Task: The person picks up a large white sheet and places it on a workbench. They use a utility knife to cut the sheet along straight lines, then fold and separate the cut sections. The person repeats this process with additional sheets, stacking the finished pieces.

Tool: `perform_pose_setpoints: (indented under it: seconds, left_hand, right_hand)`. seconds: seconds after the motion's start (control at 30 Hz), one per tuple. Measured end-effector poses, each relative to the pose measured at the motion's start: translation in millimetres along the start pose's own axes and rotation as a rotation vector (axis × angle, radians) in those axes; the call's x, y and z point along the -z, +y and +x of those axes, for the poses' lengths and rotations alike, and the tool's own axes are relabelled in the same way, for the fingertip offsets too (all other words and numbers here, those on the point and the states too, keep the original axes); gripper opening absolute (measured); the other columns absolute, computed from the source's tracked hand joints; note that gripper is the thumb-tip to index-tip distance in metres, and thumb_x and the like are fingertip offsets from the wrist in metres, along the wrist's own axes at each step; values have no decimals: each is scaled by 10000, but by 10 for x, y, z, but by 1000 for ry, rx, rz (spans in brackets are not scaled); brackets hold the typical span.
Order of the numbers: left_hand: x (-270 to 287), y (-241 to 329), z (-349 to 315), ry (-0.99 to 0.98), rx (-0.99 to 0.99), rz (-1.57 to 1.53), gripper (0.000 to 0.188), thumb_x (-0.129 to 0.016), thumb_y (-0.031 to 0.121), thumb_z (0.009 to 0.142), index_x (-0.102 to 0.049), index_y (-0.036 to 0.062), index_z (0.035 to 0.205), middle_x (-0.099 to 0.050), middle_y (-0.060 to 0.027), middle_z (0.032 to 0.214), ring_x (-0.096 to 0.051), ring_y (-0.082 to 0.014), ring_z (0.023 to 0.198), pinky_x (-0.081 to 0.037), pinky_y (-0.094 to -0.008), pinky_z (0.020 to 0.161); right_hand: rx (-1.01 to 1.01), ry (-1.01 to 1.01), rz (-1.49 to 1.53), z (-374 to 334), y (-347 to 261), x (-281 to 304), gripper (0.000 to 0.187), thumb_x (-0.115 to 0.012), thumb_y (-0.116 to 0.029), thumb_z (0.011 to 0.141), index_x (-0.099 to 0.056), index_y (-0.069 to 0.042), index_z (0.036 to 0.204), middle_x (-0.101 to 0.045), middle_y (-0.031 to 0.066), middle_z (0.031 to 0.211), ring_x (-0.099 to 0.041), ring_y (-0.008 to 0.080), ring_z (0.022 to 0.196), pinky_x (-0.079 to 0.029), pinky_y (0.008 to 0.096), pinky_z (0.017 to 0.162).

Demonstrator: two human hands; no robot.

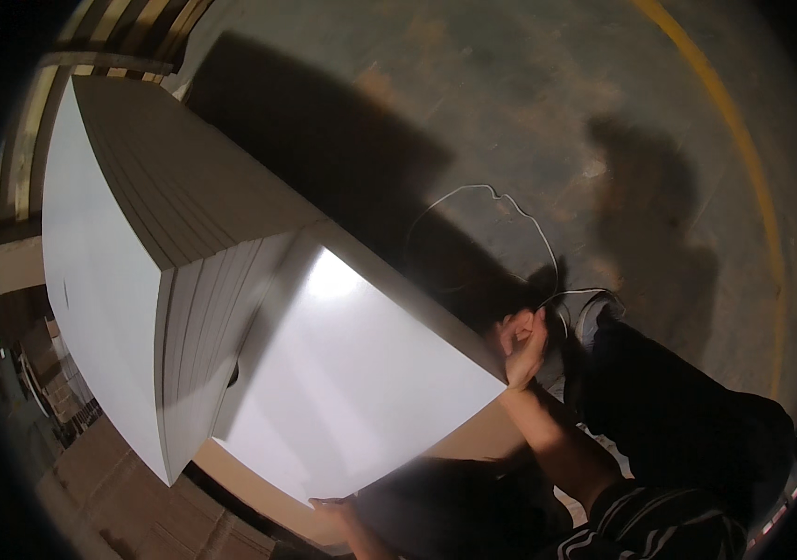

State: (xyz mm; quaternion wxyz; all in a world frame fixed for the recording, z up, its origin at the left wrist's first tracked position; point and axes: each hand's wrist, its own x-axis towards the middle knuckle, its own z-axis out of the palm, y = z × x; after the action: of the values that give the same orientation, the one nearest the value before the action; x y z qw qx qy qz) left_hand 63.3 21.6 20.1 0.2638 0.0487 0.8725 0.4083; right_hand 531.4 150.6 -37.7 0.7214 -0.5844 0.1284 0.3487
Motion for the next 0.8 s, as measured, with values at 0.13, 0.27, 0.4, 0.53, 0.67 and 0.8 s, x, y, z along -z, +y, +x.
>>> perform_pose_setpoints:
  seconds: [0.13, 0.27, 0.4, 0.53, 0.67, 0.8]
  left_hand:
    - [35, -37, 155, 42, 170, -352, 648, -308, 534, 1072, -437, 68, 1504, -528, -155, 1471, -557, -368, 1290, -544, -553, 972]
    - [10, -142, 63, -88, 56, -427, 669, -320, 532, 1078, -420, 29, 1508, -514, -170, 1481, -534, -364, 1315, -495, -524, 1053]
    - [-58, -73, -33, -90, 24, -429, 682, -349, 526, 1079, -409, -1, 1506, -514, -177, 1479, -530, -362, 1319, -482, -491, 1081]
    - [-100, -25, -73, -29, 60, -464, 650, -372, 510, 1081, -431, 6, 1488, -574, -161, 1398, -622, -306, 1134, -560, -418, 911]
    - [-112, -56, -56, 25, 97, -474, 600, -342, 478, 1103, -466, 5, 1450, -625, -138, 1285, -616, -229, 874, -538, -328, 697]
    - [-115, -109, -42, 10, 116, -486, 590, -326, 481, 1112, -489, 10, 1429, -645, -123, 1221, -576, -199, 754, -506, -300, 618]
  right_hand:
    - [1, -56, -28, 23, -2, 45, 593, -365, -482, 1080, -394, -116, 614, -363, 9, 546, -351, 130, 564, -380, 301, 626]
    - [24, -88, -37, 25, -19, 28, 572, -382, -463, 1075, -384, -124, 615, -347, 8, 535, -335, 123, 543, -332, 283, 579]
    - [40, -105, -18, 29, -48, -21, 544, -382, -426, 1079, -372, -129, 623, -331, 10, 529, -322, 119, 529, -302, 280, 556]
    - [59, -98, -49, 93, -68, -70, 523, -382, -395, 1082, -367, -127, 633, -330, 13, 531, -303, 122, 512, -285, 290, 541]
    - [80, -117, -45, 189, -85, -129, 508, -387, -373, 1081, -371, -122, 640, -337, 16, 537, -293, 124, 501, -287, 289, 545]
    - [129, -167, -54, 261, -84, -167, 499, -394, -352, 1079, -373, -116, 640, -350, 19, 545, -298, 122, 501, -308, 285, 561]
